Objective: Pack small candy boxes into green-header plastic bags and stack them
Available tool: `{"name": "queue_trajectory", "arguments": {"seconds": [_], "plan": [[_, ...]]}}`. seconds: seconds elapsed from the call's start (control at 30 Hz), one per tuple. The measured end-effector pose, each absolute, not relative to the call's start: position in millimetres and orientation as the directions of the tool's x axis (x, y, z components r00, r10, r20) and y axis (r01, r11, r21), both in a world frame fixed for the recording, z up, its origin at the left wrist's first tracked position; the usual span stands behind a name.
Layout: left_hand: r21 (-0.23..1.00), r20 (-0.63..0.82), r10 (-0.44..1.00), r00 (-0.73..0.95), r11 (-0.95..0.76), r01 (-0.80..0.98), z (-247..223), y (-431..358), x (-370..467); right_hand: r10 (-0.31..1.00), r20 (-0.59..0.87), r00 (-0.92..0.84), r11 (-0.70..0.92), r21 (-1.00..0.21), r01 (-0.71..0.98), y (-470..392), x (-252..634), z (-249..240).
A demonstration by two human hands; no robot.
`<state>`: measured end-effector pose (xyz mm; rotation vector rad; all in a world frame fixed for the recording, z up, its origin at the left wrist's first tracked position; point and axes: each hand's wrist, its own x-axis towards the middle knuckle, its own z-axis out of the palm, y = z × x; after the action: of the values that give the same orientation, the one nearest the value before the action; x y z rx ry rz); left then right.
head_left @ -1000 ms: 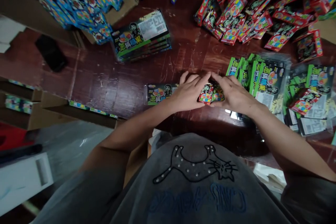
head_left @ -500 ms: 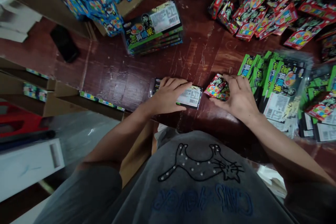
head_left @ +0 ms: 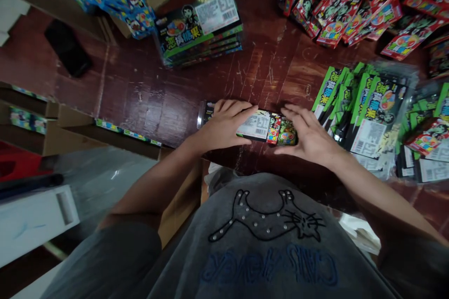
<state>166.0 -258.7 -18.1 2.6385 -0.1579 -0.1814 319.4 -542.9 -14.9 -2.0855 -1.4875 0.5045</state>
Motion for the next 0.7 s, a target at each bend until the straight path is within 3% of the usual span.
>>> {"name": "queue_trajectory", "arguments": {"seconds": [0.17,0.37,0.7], "plan": [[0.473,-0.12,-0.129,0.984,-0.879,-0.057,-16,-261,166,0.969,-0.011,0.246,-0.201,-0.61,0.766,-561,339,-13],[0.51,-0.144,-0.168,0.975,-0.857,-0.072,-13,-263,169,0.992,0.044,0.114,-0.042,-0.754,0.656,-549,353,-16],[0.498,-0.135,-0.068,0.989,-0.867,0.008,-14,-273,168,0.958,0.104,0.269,-0.135,-0.664,0.735,-539,327,-36]]}}
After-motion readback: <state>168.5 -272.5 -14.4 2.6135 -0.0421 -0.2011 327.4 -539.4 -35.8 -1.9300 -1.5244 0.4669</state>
